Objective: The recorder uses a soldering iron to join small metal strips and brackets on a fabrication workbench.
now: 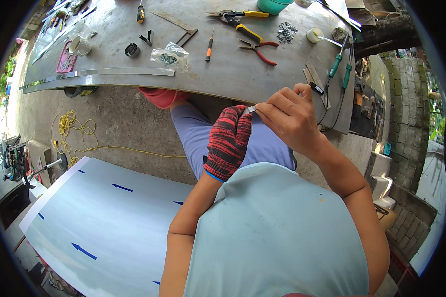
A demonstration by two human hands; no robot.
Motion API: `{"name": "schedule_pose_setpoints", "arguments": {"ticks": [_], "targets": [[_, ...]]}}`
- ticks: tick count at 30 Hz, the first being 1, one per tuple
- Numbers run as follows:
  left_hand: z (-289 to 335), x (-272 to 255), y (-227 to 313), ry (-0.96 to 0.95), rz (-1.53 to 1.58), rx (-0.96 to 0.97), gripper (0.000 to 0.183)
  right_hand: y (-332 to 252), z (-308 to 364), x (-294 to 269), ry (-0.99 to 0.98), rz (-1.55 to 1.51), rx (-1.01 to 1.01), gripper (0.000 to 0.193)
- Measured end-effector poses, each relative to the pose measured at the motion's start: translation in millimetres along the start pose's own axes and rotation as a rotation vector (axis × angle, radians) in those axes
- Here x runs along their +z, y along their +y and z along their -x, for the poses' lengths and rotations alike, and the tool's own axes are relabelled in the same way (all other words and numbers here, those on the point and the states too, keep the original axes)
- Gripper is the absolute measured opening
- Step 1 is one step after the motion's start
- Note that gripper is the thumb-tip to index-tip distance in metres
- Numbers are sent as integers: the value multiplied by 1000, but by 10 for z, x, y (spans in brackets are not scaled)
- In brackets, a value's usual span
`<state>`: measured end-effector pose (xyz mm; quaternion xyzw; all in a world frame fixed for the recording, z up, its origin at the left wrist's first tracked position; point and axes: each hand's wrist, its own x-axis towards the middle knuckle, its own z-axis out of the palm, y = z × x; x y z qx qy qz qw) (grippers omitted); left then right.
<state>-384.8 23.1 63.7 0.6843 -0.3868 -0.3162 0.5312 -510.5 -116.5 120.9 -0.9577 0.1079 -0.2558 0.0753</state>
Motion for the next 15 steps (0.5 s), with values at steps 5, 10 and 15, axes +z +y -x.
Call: {"name": "schedule_pose_setpoints", "arguments": {"ticks": [5,10,15], "targets": [[38,82,-29,74,15,59,23,-35,11,-7,2,-3,20,19],[82,140,-30,74,-24,67,26,-66,27,-16,18,-9,29,21],[108,183,10,115,32,54,26,-112,19,-31,27,-6,51,20]]}}
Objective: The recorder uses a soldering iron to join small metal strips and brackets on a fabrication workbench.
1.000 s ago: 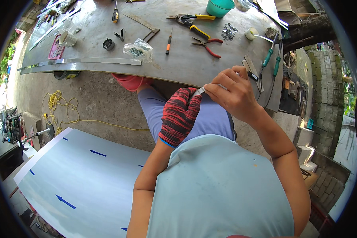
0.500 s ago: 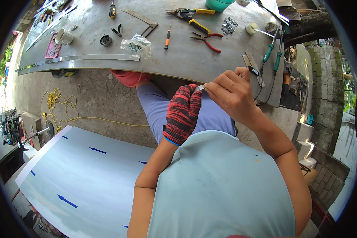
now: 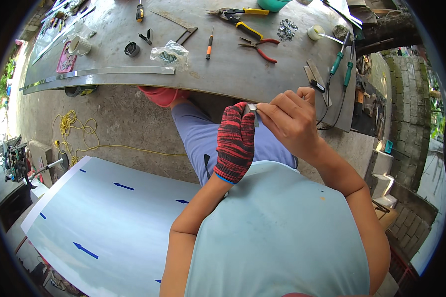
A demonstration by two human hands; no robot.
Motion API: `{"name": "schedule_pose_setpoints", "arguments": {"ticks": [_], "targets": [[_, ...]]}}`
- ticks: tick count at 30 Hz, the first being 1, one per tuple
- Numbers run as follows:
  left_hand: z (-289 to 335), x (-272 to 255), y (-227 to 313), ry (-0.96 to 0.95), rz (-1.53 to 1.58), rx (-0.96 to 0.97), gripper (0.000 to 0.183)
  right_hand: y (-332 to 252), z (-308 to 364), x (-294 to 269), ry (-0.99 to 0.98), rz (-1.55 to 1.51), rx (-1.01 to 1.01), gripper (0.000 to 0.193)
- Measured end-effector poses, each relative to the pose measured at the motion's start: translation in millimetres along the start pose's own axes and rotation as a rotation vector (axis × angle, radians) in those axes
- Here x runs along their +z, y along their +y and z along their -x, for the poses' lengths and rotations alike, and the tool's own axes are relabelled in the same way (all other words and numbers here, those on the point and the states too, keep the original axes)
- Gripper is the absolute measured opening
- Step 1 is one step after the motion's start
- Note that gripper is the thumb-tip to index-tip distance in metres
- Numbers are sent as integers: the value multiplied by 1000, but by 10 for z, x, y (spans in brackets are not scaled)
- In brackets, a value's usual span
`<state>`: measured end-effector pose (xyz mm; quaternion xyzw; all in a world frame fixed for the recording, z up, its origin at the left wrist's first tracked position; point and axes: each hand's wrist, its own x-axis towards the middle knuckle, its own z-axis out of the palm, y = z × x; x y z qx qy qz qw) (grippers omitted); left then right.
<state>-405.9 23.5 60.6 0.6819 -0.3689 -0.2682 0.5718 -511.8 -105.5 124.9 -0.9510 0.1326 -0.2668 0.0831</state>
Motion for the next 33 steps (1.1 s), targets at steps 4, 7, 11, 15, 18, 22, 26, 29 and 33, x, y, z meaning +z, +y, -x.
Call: {"name": "schedule_pose_setpoints", "arguments": {"ticks": [4,7,11,15,18,22,26,29,33], "targets": [[23,27,-15,26,-20,47,27,-26,5,-2,13,-2,10,20],[33,49,-16,36,-35,60,27,-39,8,6,27,-9,21,20],[40,72,-37,42,-11,45,27,-68,17,5,20,-7,46,22],[38,60,-8,33,14,6,28,-46,8,22,29,0,30,23],[46,51,-25,41,6,42,29,-27,4,26,28,-14,28,23],[52,30,-16,12,10,52,31,3,7,42,20,-11,27,23],[66,41,-62,7,30,20,32,33,8,47,13,-16,24,23],[76,52,-107,-16,67,-24,33,53,12,50,7,-33,30,23],[85,37,-128,-87,249,-277,35,88,0,35,6,-93,61,22]]}}
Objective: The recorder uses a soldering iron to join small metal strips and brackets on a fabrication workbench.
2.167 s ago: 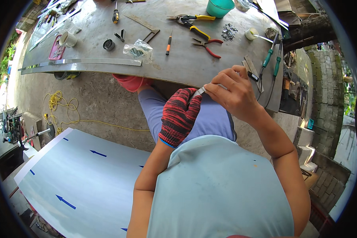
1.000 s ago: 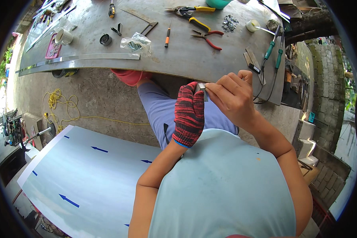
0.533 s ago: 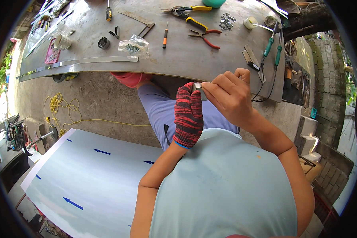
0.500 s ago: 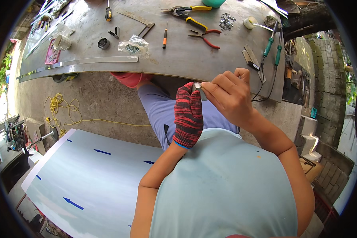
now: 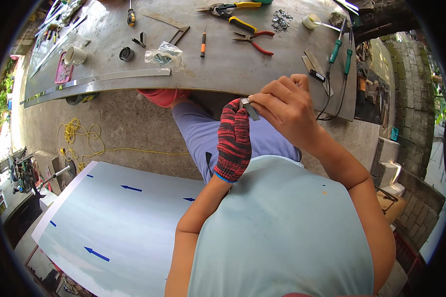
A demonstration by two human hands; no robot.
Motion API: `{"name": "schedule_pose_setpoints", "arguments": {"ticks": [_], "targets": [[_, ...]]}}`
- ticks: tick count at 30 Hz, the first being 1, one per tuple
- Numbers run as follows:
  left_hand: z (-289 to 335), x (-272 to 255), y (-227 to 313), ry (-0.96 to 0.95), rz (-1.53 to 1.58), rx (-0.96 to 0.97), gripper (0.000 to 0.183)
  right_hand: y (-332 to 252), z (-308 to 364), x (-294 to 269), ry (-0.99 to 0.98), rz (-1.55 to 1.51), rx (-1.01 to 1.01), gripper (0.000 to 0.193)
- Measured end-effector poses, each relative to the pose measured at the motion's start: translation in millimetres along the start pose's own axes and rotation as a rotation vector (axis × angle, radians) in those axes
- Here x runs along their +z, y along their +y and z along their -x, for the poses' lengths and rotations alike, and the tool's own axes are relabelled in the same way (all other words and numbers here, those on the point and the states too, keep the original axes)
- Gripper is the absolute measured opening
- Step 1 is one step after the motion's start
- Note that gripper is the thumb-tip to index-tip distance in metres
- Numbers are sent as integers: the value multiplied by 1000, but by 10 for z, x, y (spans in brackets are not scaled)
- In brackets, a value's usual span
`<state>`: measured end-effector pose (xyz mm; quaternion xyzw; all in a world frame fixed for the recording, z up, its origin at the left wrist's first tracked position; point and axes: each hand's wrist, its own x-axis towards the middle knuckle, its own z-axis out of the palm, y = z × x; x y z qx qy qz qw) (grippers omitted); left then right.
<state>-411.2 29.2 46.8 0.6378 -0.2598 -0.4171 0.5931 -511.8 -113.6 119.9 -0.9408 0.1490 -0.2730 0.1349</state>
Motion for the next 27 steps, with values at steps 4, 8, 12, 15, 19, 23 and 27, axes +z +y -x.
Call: {"name": "schedule_pose_setpoints", "arguments": {"ticks": [4,8,12,15,19,23,27], "targets": [[4,-19,5,27,-18,32,37,50,30,-3,-10,-13,72,19],[16,8,-16,41,41,11,38,70,63,9,-11,0,38,20],[24,37,-20,52,77,-41,39,44,57,-9,-17,12,34,21],[31,27,-18,48,52,-8,40,37,63,-10,-7,24,31,21],[22,36,46,13,197,-134,39,40,68,-3,4,29,32,21],[-18,23,-82,-38,523,-180,42,113,54,18,-7,24,37,17],[-67,-78,-148,-125,497,-167,48,157,53,19,-36,-5,44,14]]}}
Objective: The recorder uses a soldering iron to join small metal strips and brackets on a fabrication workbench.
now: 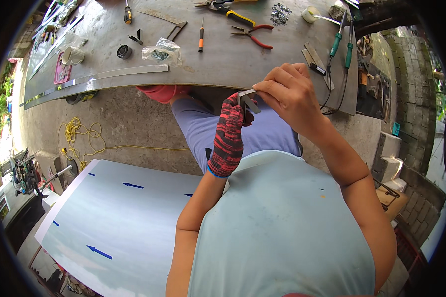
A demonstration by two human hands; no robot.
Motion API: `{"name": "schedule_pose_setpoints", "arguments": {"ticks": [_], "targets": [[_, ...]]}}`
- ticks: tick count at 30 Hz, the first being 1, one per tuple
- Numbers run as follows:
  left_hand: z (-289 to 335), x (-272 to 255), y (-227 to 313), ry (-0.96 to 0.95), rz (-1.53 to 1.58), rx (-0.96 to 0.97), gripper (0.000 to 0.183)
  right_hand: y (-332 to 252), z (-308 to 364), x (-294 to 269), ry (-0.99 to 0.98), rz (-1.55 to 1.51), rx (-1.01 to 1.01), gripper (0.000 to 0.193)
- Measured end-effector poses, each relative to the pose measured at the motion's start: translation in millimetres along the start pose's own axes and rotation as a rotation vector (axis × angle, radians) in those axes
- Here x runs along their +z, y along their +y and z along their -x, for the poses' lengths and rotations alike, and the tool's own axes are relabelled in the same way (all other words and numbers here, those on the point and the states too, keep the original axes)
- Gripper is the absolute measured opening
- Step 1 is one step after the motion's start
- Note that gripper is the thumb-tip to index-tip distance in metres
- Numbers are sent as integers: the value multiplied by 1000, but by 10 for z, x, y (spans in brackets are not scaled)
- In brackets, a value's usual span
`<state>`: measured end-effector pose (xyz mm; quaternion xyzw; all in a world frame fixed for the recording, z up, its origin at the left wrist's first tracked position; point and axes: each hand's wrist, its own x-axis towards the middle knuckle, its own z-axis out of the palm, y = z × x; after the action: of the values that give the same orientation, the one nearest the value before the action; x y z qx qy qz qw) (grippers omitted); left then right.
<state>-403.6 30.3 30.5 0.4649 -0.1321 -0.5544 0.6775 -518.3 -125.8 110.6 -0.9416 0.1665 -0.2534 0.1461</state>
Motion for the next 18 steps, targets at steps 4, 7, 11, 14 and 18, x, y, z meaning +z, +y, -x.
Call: {"name": "schedule_pose_setpoints", "arguments": {"ticks": [4,7,11,14,18], "targets": [[-44,-66,12,-57,-67,-7,54,3,5,5,-23,-21,9,14],[-29,-49,21,-63,-77,16,54,13,-5,13,-30,-45,9,18],[9,-12,70,-38,-108,4,54,49,-4,39,-52,-58,54,15],[-75,-61,23,-53,23,-72,54,76,-8,56,-68,-60,61,13],[-59,21,67,-14,22,-66,53,84,-10,48,-73,-56,54,14]]}}
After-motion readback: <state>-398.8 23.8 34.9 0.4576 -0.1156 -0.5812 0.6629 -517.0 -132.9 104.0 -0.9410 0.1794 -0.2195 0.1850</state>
